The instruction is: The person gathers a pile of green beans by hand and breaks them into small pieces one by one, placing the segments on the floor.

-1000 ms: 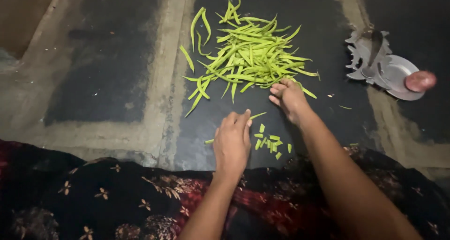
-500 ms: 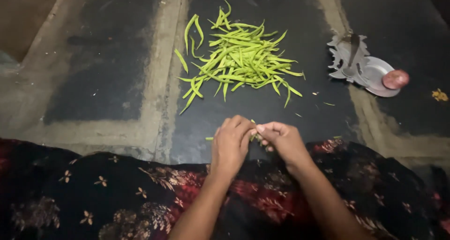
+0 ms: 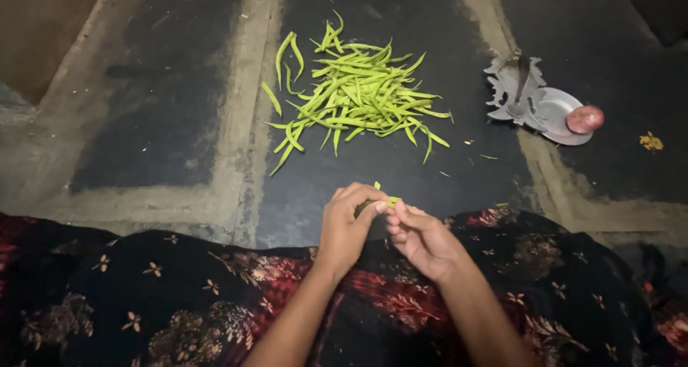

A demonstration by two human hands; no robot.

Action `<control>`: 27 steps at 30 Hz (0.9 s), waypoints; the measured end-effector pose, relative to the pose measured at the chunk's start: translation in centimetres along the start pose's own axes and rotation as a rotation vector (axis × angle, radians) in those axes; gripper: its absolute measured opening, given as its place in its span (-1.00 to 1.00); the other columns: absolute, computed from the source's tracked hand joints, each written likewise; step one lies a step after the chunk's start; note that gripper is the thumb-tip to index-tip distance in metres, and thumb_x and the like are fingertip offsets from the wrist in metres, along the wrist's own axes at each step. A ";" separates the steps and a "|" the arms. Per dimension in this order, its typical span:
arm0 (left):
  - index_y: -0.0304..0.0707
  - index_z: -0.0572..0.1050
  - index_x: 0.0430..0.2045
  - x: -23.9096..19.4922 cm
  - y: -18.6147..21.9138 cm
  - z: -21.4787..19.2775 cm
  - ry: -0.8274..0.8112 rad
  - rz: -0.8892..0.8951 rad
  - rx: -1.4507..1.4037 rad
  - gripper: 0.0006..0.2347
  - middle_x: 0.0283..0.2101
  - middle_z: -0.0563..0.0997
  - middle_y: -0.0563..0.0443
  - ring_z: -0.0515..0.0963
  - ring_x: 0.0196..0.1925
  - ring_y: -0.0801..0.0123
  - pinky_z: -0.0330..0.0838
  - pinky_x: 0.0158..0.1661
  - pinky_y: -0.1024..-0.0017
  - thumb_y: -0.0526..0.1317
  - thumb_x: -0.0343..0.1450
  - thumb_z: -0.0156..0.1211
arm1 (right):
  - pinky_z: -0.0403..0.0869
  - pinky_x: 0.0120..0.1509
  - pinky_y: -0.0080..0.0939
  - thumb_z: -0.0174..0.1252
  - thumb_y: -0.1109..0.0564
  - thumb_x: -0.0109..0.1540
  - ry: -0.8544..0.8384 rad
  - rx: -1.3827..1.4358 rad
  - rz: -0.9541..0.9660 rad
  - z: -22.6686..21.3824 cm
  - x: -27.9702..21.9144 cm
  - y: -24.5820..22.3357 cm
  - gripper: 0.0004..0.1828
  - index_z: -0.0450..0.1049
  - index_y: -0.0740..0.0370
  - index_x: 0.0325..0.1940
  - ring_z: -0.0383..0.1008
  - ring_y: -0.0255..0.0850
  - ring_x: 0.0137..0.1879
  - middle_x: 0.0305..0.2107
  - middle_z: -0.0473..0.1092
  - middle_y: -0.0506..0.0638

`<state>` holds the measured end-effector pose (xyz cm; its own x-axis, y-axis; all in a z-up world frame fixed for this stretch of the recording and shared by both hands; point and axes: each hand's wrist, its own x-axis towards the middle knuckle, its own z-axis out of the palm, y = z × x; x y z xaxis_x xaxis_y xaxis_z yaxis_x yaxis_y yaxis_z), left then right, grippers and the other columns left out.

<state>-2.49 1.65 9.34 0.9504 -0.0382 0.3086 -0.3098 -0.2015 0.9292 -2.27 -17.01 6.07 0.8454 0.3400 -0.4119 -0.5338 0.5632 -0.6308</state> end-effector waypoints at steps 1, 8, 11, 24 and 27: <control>-0.31 0.63 -0.36 0.0 -0.2 0.1 -0.007 -0.061 -0.116 -0.93 -0.22 0.66 0.04 0.59 -0.09 0.28 0.41 -0.01 0.38 -0.33 0.37 0.25 | 0.36 -0.26 -0.44 0.11 0.08 0.36 -0.048 0.016 -0.017 0.1 0.2 0.2 -0.80 0.41 0.29 -0.08 0.35 -0.39 -0.30 -0.37 0.38 -0.10; -0.36 0.60 -0.20 -0.1 -2.0 1.7 -0.001 -0.436 -0.711 -0.85 -0.21 0.62 0.10 0.55 -0.14 0.51 0.42 -0.07 0.52 -0.28 0.46 0.18 | 0.36 -0.21 -0.42 0.10 0.07 0.38 -0.124 0.067 -0.102 1.7 0.8 0.9 -0.78 0.39 0.27 -0.01 0.34 -0.39 -0.25 -0.33 0.37 -0.11; -0.36 0.57 -0.13 -0.4 -2.9 1.7 -0.033 -0.509 -0.860 -0.82 -0.22 0.61 0.07 0.54 -0.19 0.54 0.44 -0.12 0.54 -0.24 0.50 0.15 | 0.37 -0.18 -0.42 0.10 0.15 0.37 -0.090 0.015 -0.101 1.6 0.8 1.3 -0.83 0.41 0.28 -0.01 0.35 -0.39 -0.25 -0.33 0.38 -0.11; -0.23 0.61 -0.02 1.5 -5.6 -0.4 0.088 -0.631 -0.787 -0.72 -0.31 0.52 0.23 0.37 -0.41 0.65 0.25 -0.37 0.66 -0.09 0.51 0.12 | 0.45 -0.17 -0.24 0.22 0.17 0.19 0.658 -0.998 -0.405 -3.2 0.4 -4.1 -0.84 0.65 0.21 -0.19 0.50 -0.25 -0.28 -0.37 0.57 -0.06; -0.24 0.63 -0.03 1.2 -5.7 0.0 0.046 -0.654 -0.657 -0.71 -0.33 0.52 0.24 0.31 -0.44 0.67 0.19 -0.40 0.66 -0.09 0.51 0.08 | 0.47 0.07 -0.01 0.19 0.11 0.30 1.139 -1.425 -0.548 -5.4 -1.1 -8.3 -0.81 0.60 0.12 -0.04 0.53 0.01 -0.07 -0.17 0.54 0.12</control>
<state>0.43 2.74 4.41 0.9438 -0.0708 -0.3230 0.3214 0.4263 0.8456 1.14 -26.12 8.23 0.8084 -0.5566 0.1916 -0.3672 -0.7312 -0.5749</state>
